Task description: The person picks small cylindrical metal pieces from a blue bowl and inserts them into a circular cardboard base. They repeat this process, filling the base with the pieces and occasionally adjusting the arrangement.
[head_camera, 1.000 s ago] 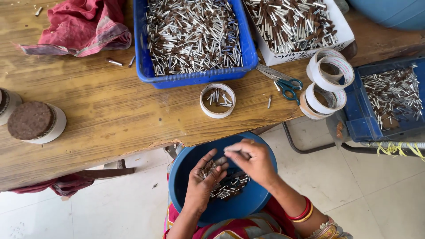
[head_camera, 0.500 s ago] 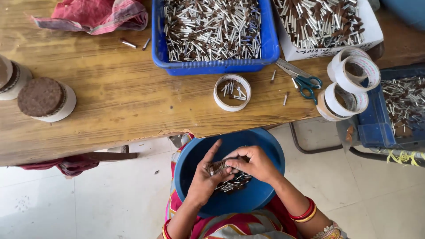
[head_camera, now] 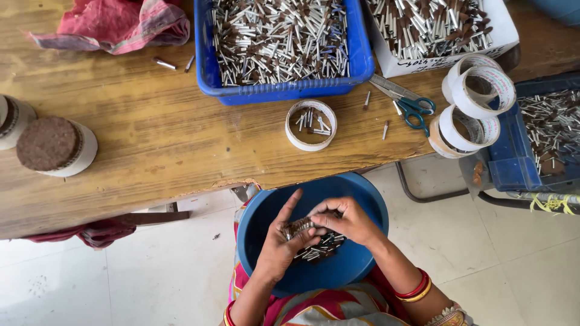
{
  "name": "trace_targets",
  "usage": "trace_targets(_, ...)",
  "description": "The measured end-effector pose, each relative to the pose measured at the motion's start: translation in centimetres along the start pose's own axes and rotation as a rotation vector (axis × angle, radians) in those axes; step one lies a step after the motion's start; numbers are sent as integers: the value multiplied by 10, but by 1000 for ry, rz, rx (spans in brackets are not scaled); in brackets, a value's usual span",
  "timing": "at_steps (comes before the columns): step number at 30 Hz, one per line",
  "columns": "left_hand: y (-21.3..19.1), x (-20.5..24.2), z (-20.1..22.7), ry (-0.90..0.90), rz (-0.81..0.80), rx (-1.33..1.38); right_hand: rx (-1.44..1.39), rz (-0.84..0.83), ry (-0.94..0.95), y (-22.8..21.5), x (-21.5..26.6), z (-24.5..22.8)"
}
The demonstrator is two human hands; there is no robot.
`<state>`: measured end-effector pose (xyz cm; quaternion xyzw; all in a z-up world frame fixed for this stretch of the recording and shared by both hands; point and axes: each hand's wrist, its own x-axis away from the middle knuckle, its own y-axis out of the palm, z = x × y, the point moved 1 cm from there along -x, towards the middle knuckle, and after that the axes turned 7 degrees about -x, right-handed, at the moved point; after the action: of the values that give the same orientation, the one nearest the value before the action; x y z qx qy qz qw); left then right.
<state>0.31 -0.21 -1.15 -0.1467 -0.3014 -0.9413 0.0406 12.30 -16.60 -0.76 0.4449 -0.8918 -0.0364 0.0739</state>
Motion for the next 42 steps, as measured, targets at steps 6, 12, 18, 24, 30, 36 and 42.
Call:
trace_targets(6, 5, 1, 9, -26, -21, -38, -52, 97, 187, -9, -2, 0)
trace_targets(12, 8, 0, 7, -58, -35, -24, -283, 248, 94, -25, 4, 34)
trace_targets(18, 12, 1, 11, -73, 11, -38, -153, 164, 16, -11, 1, 16)
trace_targets(24, 9, 1, 6, -60, -19, -24, 4, -67, 4, 5, -2, 9)
trace_targets(30, -13, -10, -26, -152, 284, 273, -575, 277, 190, -17, -11, 39)
trace_targets(36, -2, -3, -10, -113, 152, 63, -326, 0, 241, -2, 4, 32)
trace_targets(42, 4, 0, 1, -88, 82, 9, -23, 20, -24, -5, 1, 16)
